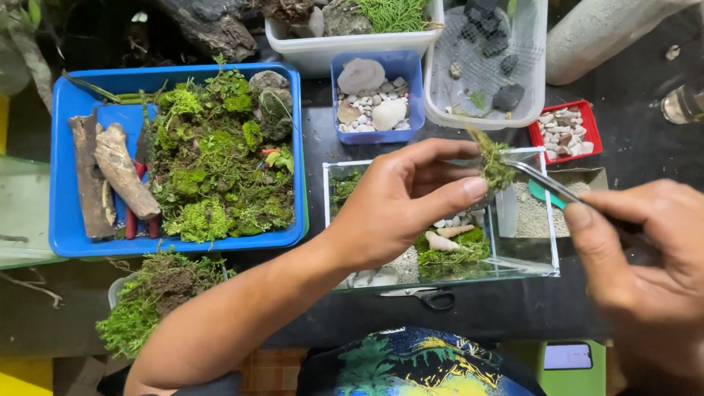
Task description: Building a decorative terrarium by carefully placing moss, stones, and small plants into a glass container using hands and tweezers.
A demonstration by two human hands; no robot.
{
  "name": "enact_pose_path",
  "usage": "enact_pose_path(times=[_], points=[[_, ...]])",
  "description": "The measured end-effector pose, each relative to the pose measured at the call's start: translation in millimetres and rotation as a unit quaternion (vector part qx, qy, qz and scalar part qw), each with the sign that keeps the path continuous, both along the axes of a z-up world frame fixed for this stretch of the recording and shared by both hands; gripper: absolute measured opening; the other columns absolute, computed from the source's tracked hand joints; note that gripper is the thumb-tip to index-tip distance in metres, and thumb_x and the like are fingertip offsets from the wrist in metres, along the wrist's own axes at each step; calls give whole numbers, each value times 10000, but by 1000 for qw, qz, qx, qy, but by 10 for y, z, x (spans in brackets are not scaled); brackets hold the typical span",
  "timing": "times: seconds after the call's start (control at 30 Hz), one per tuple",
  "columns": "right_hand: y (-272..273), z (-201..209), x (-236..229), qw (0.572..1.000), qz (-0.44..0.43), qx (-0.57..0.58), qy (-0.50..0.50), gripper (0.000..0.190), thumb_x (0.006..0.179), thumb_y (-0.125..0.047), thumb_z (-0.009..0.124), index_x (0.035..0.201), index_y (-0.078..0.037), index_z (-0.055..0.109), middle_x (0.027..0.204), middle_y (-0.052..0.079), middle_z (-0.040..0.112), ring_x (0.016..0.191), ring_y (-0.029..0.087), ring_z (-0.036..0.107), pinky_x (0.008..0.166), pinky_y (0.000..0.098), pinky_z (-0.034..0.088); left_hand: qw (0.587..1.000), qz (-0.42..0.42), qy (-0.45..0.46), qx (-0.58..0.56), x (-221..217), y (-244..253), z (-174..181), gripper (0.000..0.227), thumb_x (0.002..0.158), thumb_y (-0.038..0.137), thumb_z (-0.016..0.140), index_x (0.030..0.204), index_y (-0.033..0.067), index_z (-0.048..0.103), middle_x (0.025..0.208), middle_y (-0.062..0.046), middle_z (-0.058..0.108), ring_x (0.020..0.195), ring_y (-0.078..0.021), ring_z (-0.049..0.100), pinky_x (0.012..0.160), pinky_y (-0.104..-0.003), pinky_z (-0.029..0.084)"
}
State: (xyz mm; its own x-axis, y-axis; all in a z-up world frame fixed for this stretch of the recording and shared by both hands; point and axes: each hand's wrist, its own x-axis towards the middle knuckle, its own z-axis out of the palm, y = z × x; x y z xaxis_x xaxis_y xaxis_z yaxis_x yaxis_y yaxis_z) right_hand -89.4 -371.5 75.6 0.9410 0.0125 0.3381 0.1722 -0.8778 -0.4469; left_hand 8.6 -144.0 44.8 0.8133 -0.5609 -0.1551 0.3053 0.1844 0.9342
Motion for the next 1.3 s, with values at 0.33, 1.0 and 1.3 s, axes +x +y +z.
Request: enact_pose_path(times=[0.33,1.0,1.3], points=[[50,-6,-57,999,5,44,29,144,988,37,759,1096,130,736,891,216,671,725,261,583,692,345,434,1000,-9,-10,-27,94,-143,-311,217,949,178,684,1108,31,697,893,-31,685,747,-98,624,628,-284,617],[-1032,-271,51,973,204,-110,2,286,917,-160,740,1186,-62,732,1057,121,701,788,277,585,796,398,449,832,-382,-269,300,545,-460,-124,310,872,206,523,963,102,801,1050,-18,828,942,-160,754,790,-353,551],[-557,-78,43,952,239,-164,-99,116,932,-108,778,995,-11,764,873,91,725,650,238,589,626,417,446,823,-419,-179,339,570,-696,3,208,865,185,549,809,87,723,716,-17,613,637,-156,538,518,-333,520]])
